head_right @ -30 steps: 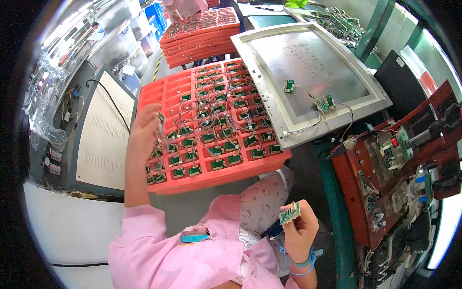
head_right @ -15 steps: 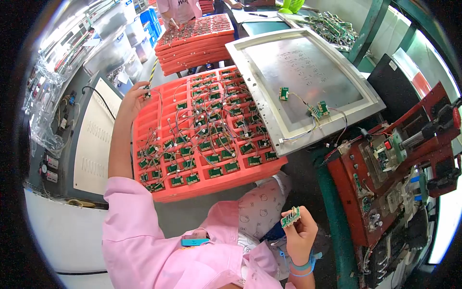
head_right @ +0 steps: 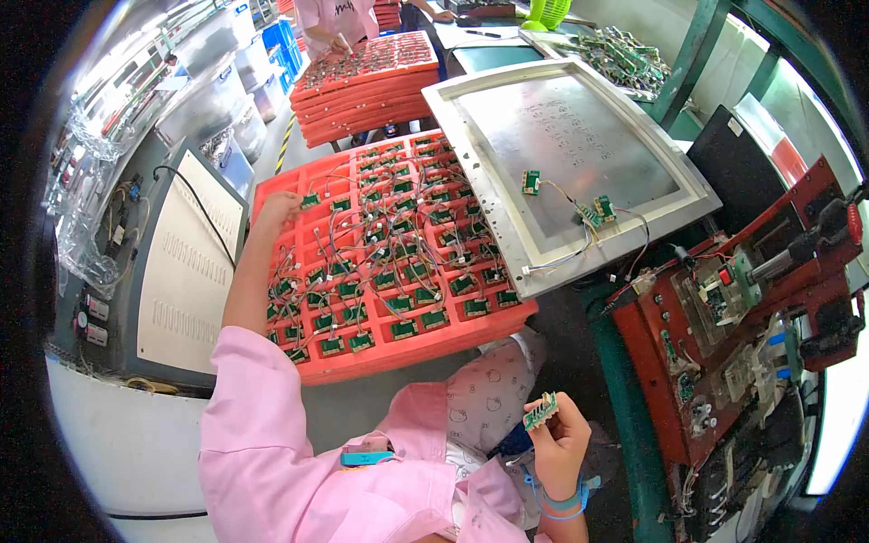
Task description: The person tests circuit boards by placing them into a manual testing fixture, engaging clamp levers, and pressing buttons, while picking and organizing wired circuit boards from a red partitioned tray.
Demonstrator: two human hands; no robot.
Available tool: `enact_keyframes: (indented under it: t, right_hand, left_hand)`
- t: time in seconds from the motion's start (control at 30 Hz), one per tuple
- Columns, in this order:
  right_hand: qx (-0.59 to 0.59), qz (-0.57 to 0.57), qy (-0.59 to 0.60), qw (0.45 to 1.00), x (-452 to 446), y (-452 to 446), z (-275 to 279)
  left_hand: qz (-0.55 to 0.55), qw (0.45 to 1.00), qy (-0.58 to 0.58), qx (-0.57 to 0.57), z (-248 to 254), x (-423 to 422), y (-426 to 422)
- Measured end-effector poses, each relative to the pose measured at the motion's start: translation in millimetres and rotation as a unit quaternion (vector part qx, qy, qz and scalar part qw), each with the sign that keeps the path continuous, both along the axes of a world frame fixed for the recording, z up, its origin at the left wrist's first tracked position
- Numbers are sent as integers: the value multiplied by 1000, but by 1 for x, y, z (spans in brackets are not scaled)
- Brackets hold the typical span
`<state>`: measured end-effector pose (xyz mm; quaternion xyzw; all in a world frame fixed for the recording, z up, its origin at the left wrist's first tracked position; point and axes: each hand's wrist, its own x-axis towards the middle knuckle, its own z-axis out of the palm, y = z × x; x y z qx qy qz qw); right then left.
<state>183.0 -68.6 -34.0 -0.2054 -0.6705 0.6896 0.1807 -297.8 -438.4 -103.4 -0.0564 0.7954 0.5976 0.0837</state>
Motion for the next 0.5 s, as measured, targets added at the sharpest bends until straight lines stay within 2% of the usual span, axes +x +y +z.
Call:
enact_keyframes:
  t: [0.07, 0.2, 0.23, 0.37, 0.5]
  right_hand:
    - [5, -1, 2, 1000, 1, 1, 0]
    - [-3, -6, -23, 1000, 5, 2, 0]
    - [-3, -7, -23, 1000, 5, 3, 0]
    - [5, -3, -24, 1000, 6, 4, -1]
    - [-3, -3, -20, 1000, 7, 3, -1]
  left_hand:
    - [-20, 1000, 6, -23, -10, -9, -2]
    - [-30, 978, 38, -201, -19, -13, -2]
    - [-31, 978, 38, -201, -21, -15, -2]
    - [-35, 907, 140, -395, -35, -22, -3]
    - [-47, 887, 115, -446, -31, -26, -1]
